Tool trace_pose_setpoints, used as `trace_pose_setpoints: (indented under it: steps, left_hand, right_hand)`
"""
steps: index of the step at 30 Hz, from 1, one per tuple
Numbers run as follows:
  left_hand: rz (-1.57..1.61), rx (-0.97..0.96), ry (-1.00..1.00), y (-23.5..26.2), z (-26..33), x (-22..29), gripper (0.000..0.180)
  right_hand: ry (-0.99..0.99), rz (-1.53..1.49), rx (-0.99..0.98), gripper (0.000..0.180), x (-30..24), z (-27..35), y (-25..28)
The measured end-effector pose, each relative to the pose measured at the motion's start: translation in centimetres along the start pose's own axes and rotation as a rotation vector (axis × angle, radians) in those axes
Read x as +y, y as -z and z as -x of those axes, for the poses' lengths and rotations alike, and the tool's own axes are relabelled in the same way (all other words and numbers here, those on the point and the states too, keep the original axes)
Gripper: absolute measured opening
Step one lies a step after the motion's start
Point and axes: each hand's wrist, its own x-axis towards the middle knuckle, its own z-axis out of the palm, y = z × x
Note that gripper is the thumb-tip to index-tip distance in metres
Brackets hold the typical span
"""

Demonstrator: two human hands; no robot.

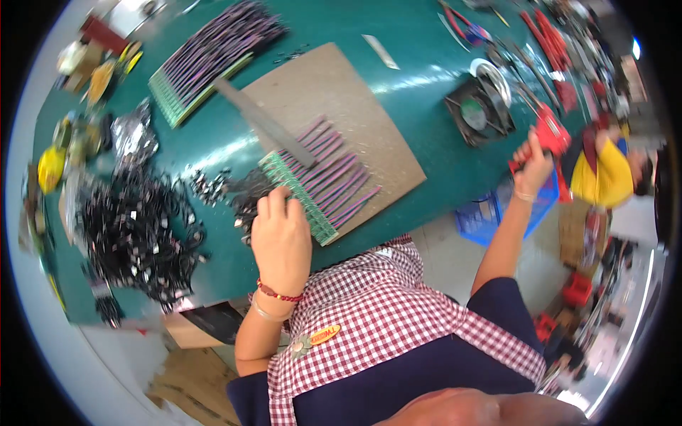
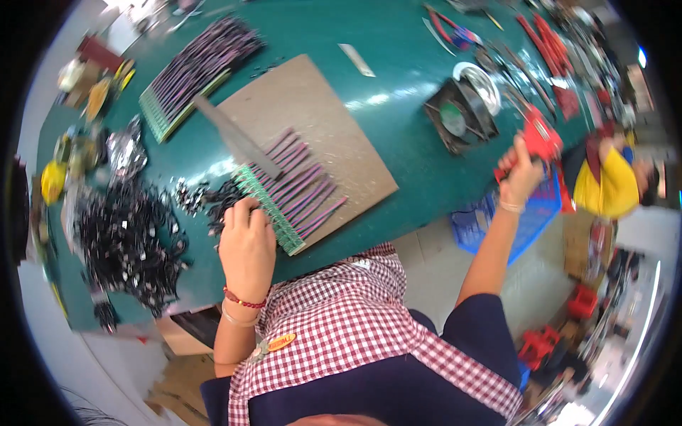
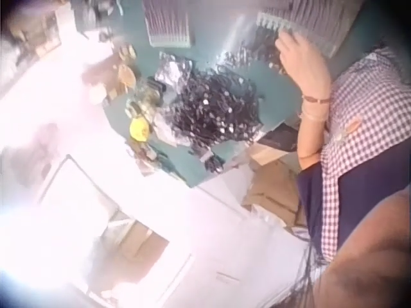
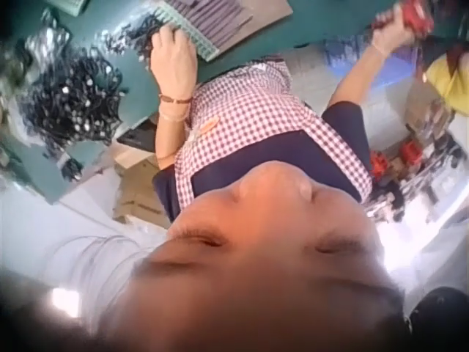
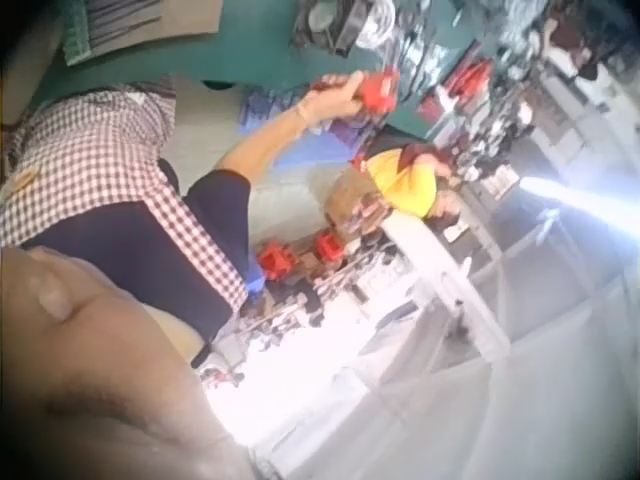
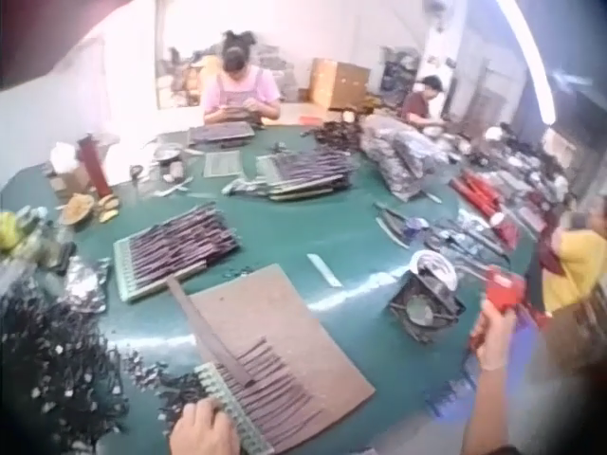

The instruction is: The person solders individual black wires onto specific contact points of a green printed circuit board using a soldering gun.

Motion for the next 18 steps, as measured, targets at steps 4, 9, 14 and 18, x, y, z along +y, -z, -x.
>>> trace_pose_setpoints:
  steps: [4, 9, 14, 18]
  left_hand:
    - [0.009, -0.036, 0.025, 0.7, 0.4, 0.6, 0.01]
    - [0.146, 0.151, 0.005, 3.3, 1.8, -0.1, 0.019]
    - [-0.325, 0.168, 0.443, 4.4, 4.0, -10.8, 0.015]
    - [-0.349, 0.088, 0.384, 3.3, 5.4, -13.3, 0.011]
  right_hand:
    - [-0.001, -0.249, -0.143, 0.027, -1.6, 1.8, 1.5]
    - [0.058, -0.32, -0.398, 0.037, -3.5, 5.7, -0.4]
    - [-0.048, -0.441, -0.622, 0.038, -3.2, 8.4, -2.4]
    - [-0.048, -0.461, -0.617, 0.039, -3.6, 11.0, -4.6]
